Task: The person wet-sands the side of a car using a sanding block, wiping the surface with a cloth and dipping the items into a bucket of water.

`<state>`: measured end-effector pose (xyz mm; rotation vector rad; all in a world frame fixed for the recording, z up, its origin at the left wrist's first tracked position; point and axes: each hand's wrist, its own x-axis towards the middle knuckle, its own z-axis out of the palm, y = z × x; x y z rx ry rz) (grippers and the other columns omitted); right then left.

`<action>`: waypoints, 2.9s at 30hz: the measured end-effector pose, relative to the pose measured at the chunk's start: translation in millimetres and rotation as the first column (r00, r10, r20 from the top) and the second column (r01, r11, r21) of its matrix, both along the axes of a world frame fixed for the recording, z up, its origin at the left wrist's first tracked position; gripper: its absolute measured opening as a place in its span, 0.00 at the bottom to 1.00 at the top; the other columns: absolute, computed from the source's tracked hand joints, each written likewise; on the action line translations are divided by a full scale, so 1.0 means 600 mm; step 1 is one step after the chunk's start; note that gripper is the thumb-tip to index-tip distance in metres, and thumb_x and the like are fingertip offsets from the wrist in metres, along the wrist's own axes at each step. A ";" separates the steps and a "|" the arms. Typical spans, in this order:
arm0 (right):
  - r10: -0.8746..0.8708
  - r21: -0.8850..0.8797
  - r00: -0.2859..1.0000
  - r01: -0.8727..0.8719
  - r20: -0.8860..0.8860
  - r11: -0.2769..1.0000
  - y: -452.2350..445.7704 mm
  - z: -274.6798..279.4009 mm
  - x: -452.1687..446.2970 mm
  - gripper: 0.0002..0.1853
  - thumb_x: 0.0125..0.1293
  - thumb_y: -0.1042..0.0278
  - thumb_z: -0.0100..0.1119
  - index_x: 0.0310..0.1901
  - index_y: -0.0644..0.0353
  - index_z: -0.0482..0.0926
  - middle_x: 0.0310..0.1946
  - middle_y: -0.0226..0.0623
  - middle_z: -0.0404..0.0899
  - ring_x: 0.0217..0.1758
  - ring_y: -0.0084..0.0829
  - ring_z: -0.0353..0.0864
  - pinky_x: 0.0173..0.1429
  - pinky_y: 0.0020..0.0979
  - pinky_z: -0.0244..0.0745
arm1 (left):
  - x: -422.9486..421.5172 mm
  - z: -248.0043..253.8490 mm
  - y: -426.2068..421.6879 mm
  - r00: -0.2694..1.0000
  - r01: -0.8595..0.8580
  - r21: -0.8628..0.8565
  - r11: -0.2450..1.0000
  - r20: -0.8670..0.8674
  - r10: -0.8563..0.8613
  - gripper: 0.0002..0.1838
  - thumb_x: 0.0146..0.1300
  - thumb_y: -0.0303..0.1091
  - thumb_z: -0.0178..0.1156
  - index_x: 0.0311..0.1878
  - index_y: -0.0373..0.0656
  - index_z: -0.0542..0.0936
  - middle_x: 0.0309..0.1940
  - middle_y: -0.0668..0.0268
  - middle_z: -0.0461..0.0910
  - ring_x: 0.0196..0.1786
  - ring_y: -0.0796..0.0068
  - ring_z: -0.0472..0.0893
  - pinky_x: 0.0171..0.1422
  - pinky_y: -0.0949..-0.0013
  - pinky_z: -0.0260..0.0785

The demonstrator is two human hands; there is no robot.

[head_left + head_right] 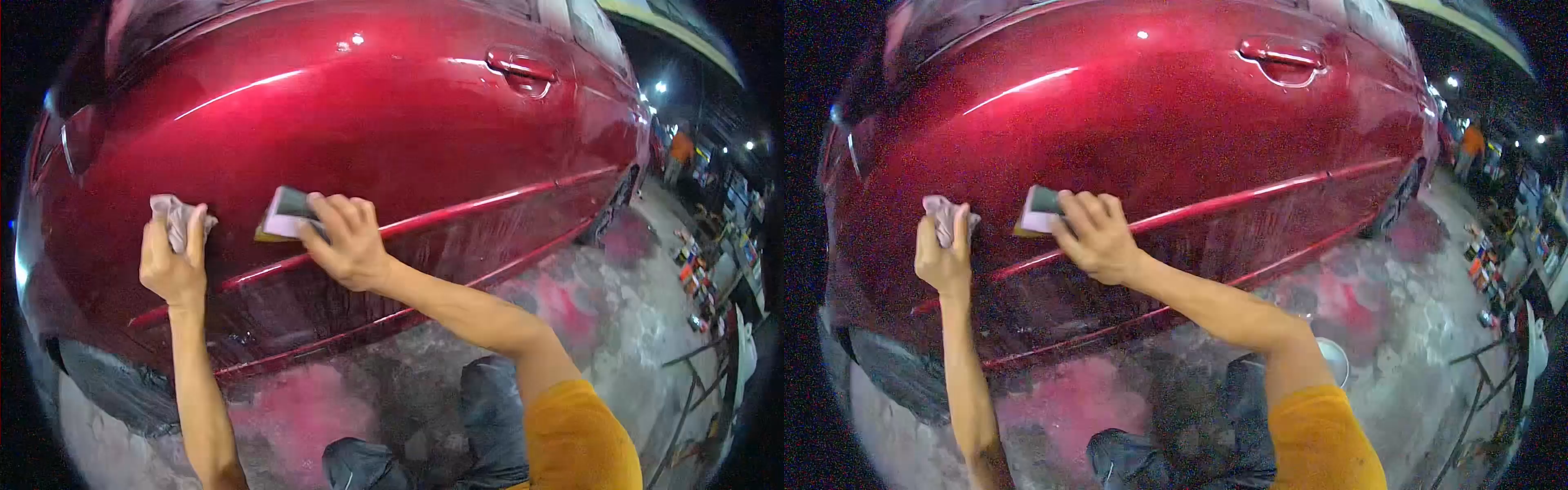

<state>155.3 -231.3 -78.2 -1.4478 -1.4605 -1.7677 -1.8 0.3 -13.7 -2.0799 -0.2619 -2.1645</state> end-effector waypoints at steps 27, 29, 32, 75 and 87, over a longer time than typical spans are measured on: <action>-0.045 0.294 0.913 0.177 -0.405 0.939 -0.306 -0.080 0.175 0.26 0.59 0.69 0.74 0.61 0.59 0.86 0.63 0.58 0.76 0.61 0.57 0.77 0.64 0.53 0.71 | 0.187 0.110 -0.242 0.991 -0.118 0.364 0.924 0.097 0.088 0.21 0.53 0.45 0.83 0.47 0.46 0.89 0.42 0.64 0.88 0.46 0.59 0.85 0.53 0.58 0.76; -0.031 0.307 0.909 0.172 -0.415 0.936 -0.320 -0.089 0.181 0.26 0.59 0.68 0.75 0.61 0.59 0.86 0.63 0.58 0.76 0.61 0.57 0.76 0.65 0.53 0.71 | 0.215 0.136 -0.258 0.994 -0.106 0.316 0.943 0.070 0.088 0.17 0.57 0.46 0.81 0.40 0.45 0.87 0.36 0.64 0.86 0.41 0.57 0.85 0.48 0.56 0.77; -0.008 0.323 0.896 0.169 -0.445 0.931 -0.343 -0.099 0.194 0.26 0.57 0.69 0.74 0.60 0.60 0.86 0.63 0.59 0.76 0.61 0.57 0.76 0.65 0.53 0.71 | 0.264 0.196 -0.308 0.996 -0.080 0.411 0.908 0.065 0.058 0.17 0.63 0.50 0.74 0.38 0.45 0.86 0.34 0.61 0.86 0.38 0.55 0.86 0.42 0.55 0.78; -0.008 0.320 0.983 0.067 -0.183 0.945 0.005 0.062 0.038 0.26 0.55 0.63 0.74 0.56 0.58 0.84 0.56 0.54 0.79 0.56 0.50 0.77 0.58 0.53 0.70 | 0.176 0.194 -0.158 0.993 -0.113 0.331 0.937 0.021 0.113 0.20 0.68 0.52 0.71 0.49 0.44 0.89 0.41 0.54 0.89 0.41 0.50 0.89 0.44 0.55 0.82; -0.082 0.445 0.934 0.242 -0.349 0.862 -0.228 -0.045 0.160 0.26 0.58 0.69 0.73 0.60 0.60 0.84 0.60 0.58 0.77 0.61 0.58 0.76 0.61 0.54 0.70 | 0.123 0.140 -0.119 0.995 -0.099 0.342 0.935 0.048 0.088 0.14 0.68 0.44 0.73 0.35 0.44 0.82 0.32 0.61 0.82 0.34 0.56 0.84 0.39 0.56 0.75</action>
